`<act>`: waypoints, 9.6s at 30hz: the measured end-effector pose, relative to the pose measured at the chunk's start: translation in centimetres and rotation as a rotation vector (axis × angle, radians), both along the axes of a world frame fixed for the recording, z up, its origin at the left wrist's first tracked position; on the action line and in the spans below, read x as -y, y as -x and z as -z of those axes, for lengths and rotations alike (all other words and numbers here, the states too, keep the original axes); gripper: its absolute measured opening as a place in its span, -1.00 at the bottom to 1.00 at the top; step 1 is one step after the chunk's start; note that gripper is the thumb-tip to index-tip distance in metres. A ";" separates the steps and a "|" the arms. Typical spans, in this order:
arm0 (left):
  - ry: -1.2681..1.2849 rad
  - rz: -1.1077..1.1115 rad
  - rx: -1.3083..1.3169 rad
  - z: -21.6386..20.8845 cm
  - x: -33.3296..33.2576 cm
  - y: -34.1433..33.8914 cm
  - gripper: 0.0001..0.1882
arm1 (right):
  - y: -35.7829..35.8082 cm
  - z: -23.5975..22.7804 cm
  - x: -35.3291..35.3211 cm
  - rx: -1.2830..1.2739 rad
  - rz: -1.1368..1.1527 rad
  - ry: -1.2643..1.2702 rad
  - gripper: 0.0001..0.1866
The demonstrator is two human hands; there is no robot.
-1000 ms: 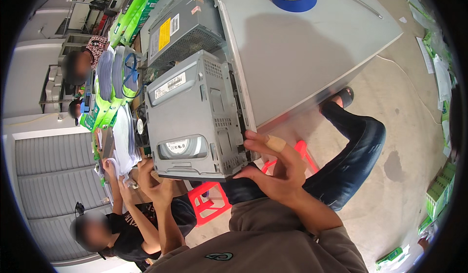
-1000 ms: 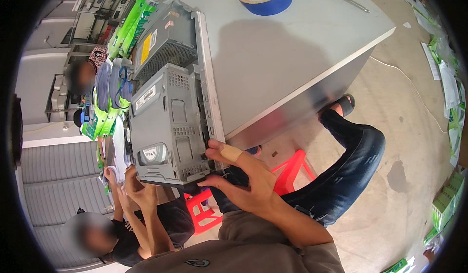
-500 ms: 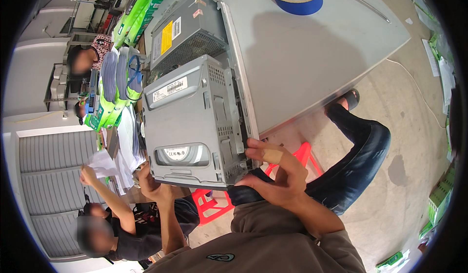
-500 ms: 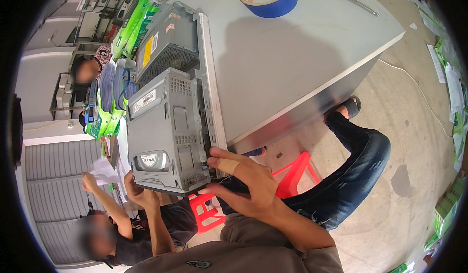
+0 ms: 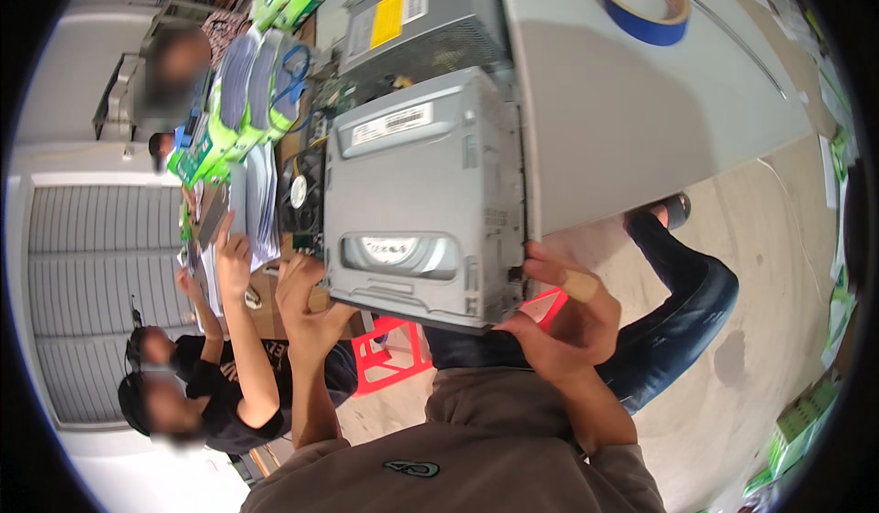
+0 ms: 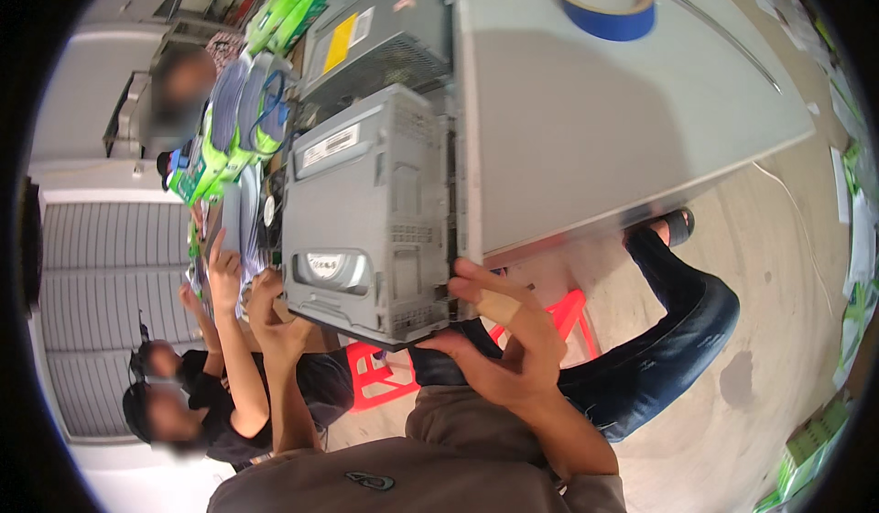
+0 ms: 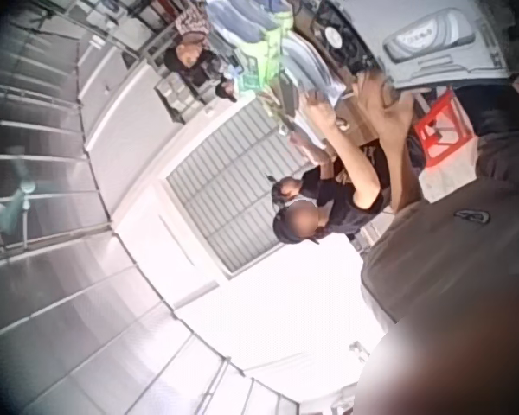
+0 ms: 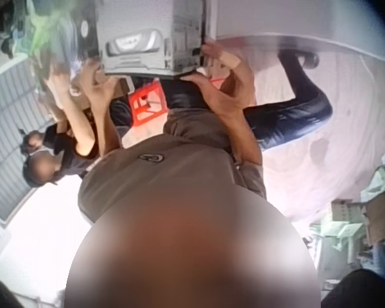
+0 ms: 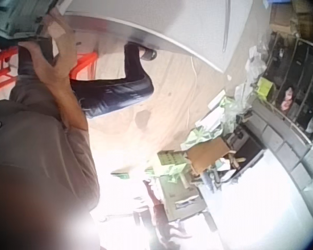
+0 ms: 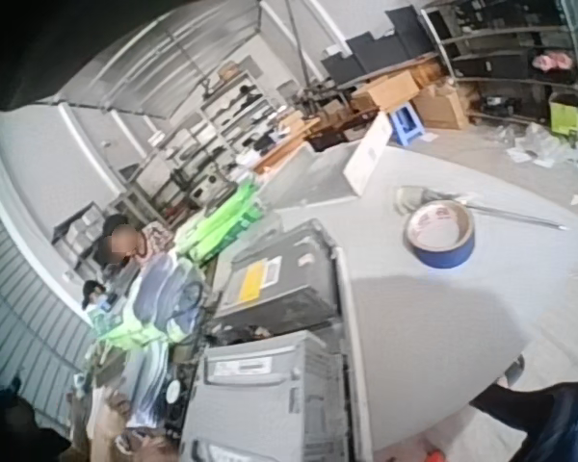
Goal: The person reassembles a computer by inserting a drive bay into the chassis and connecting a blue cable to the motherboard.
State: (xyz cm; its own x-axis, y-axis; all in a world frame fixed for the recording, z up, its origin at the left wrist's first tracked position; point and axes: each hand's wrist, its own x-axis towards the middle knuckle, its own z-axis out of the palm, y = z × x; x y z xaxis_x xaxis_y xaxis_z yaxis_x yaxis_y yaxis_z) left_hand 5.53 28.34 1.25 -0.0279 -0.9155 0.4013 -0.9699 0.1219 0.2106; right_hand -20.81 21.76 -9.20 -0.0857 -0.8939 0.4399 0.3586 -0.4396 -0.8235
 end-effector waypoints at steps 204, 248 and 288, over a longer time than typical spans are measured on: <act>0.210 0.118 -0.291 6.0 2.1 8.1 -0.74 | 3.2 -5.3 -0.1 -1.087 0.769 0.422 -0.30; 0.289 0.118 -0.198 6.4 1.6 8.4 -0.77 | 1.4 -7.0 2.2 -0.936 0.736 0.704 -0.20; 0.252 -0.146 -0.229 1.6 -1.3 2.4 -0.35 | -0.7 -10.8 0.4 -1.293 -0.023 0.518 -0.26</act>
State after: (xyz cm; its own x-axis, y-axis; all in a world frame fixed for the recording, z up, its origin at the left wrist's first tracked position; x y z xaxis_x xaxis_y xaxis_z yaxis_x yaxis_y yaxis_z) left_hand 3.12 29.64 -0.31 0.2126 -0.7748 0.5954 -0.9123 0.0609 0.4050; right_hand -20.09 21.32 1.60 0.6433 -0.6023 0.4727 -0.5119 -0.7975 -0.3195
